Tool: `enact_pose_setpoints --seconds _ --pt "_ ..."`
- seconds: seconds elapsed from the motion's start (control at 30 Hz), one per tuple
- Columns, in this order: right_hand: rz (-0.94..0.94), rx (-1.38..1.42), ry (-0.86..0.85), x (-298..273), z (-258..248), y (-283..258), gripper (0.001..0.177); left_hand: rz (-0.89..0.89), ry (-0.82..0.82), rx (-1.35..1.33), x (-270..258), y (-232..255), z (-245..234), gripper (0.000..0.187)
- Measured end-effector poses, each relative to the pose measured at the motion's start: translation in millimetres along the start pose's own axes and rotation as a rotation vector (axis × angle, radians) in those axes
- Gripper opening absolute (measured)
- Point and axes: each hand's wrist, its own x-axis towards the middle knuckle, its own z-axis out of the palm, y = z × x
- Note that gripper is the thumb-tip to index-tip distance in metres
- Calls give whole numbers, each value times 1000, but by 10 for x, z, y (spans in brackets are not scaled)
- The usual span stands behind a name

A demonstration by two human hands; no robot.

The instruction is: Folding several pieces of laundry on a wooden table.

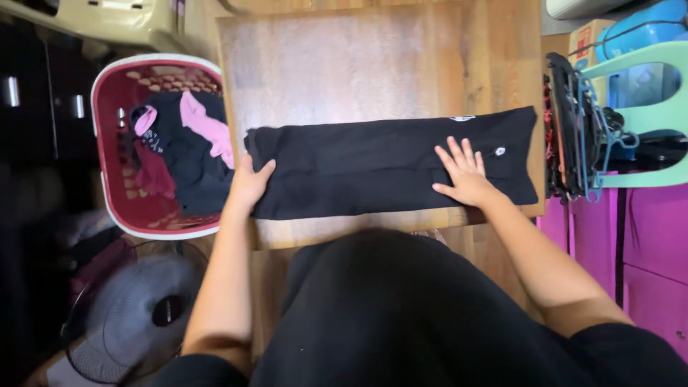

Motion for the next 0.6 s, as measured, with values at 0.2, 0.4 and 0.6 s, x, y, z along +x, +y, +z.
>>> enact_pose_setpoints --seconds 0.2,0.4,0.6 --pt "-162 402 260 -190 -376 -387 73 -119 -332 -623 -397 1688 276 60" --pt "-247 1669 -28 -457 -529 -187 81 22 -396 -322 -1063 3495 1786 72" --pt "5 1606 135 -700 -453 1069 69 114 -677 -688 -1038 3296 3242 67"
